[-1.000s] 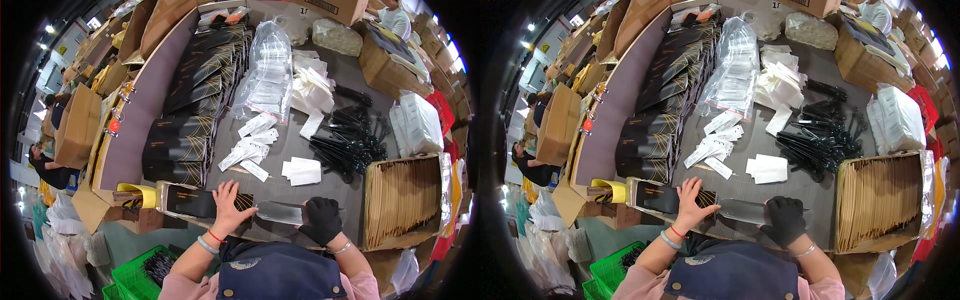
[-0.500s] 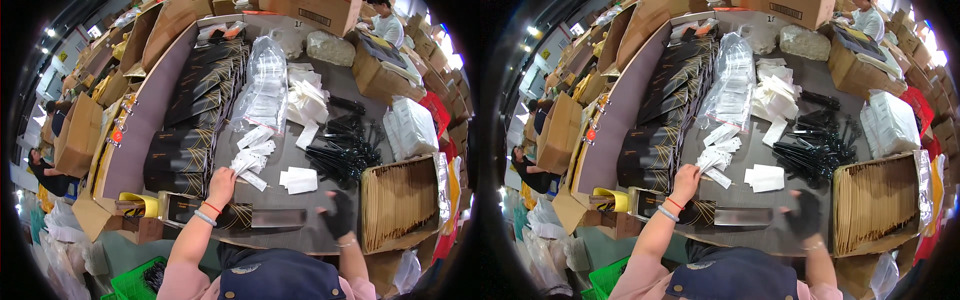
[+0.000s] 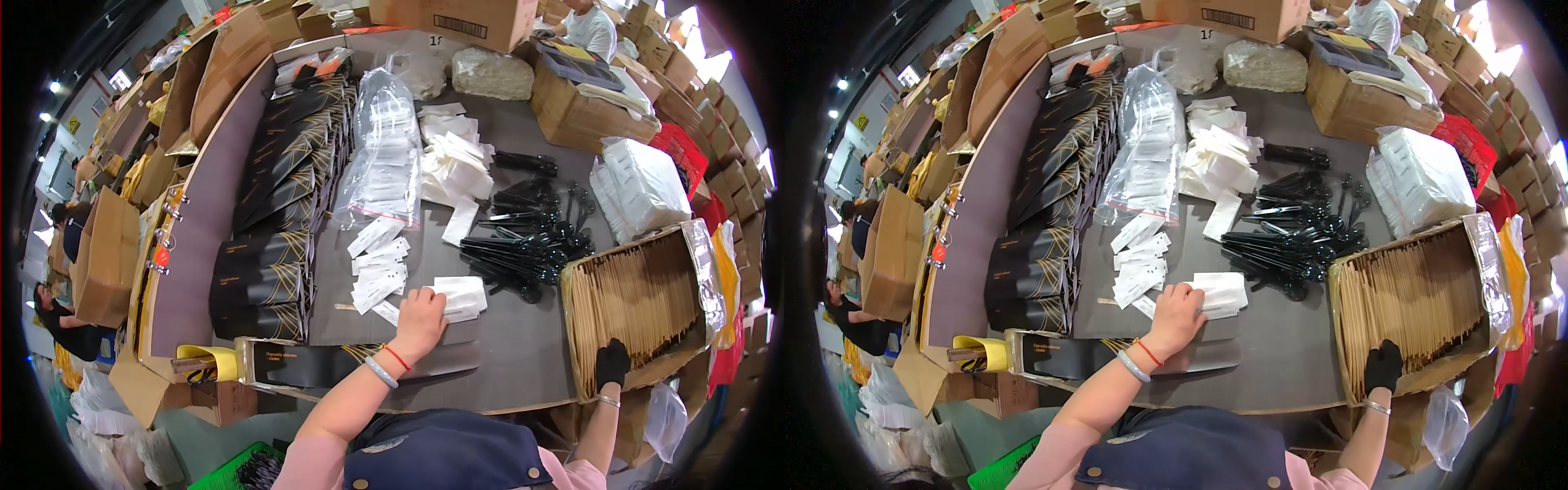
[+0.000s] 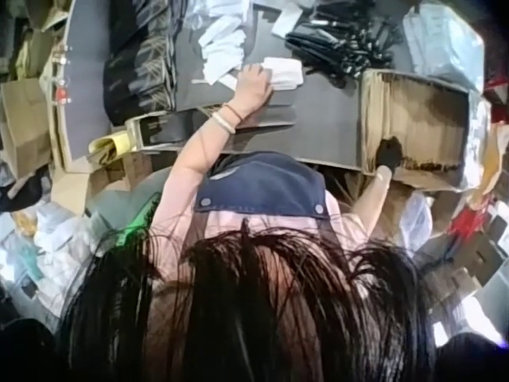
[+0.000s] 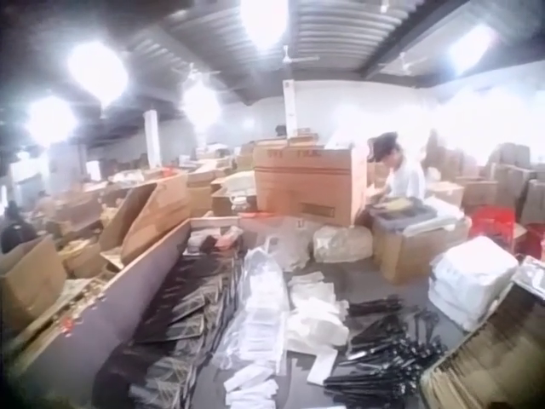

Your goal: Picking up small white paper items and placing them into a container at a packaging station using a tool.

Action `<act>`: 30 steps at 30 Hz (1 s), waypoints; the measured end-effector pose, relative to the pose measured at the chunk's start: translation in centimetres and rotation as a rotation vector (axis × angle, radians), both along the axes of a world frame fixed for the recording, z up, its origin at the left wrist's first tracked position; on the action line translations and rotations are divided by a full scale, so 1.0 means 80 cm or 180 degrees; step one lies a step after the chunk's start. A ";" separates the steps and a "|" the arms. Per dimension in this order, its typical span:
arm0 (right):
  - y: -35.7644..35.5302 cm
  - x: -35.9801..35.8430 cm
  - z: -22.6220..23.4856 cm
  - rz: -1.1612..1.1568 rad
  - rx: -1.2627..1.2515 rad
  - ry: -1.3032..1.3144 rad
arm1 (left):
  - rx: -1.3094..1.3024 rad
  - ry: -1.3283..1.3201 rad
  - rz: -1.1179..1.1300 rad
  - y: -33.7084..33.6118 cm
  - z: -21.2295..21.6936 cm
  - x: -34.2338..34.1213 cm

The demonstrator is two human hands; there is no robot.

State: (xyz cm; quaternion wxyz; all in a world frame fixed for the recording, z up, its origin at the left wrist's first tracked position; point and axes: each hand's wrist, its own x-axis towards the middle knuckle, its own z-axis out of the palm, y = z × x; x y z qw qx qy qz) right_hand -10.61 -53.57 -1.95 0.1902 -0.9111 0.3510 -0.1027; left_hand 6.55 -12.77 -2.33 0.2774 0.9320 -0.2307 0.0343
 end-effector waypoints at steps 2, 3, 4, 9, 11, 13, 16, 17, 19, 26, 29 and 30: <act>0.001 0.006 0.006 0.0080 -0.0271 0.0769 | 0.0020 -0.0150 0.0006 -0.003 -0.006 0.001; 0.006 0.006 0.011 0.0122 -0.0190 0.0736 | 0.0038 -0.0097 0.0027 -0.002 -0.008 0.002; -0.006 -0.003 -0.005 0.0076 -0.0204 0.0740 | 0.0042 -0.0038 0.0034 -0.005 -0.007 0.002; 0.057 0.041 0.024 -0.0777 0.1603 -0.1597 | -0.0112 0.0146 -0.0243 -0.001 -0.004 -0.001; 0.081 0.056 -0.005 0.0974 -0.0304 -0.0793 | -0.0873 0.0950 -0.0211 0.002 0.021 -0.005; 0.148 0.118 0.038 0.1238 0.0562 -0.0654 | -0.1018 0.1418 -0.0218 0.024 0.063 -0.014; 0.184 0.170 0.026 0.1889 0.0222 -0.0915 | -0.0776 0.1653 -0.0482 0.063 0.065 -0.029; 0.196 0.182 0.029 0.1986 0.0013 -0.0685 | -0.0351 0.1455 -0.0706 0.073 0.057 -0.040; 0.207 0.198 0.026 0.2110 -0.0189 -0.0448 | -0.0037 0.0782 -0.0636 0.081 0.049 -0.063; 0.211 0.218 -0.031 0.2137 -0.1862 -0.0034 | 0.0438 -0.0138 -0.0609 0.086 0.044 -0.114; 0.206 0.217 -0.032 0.2331 -0.1762 -0.0490 | 0.0750 -0.0064 -0.0583 0.090 0.045 -0.126; 0.205 0.217 -0.034 0.2358 -0.1752 -0.0495 | 0.0756 -0.0054 -0.0558 0.092 0.046 -0.127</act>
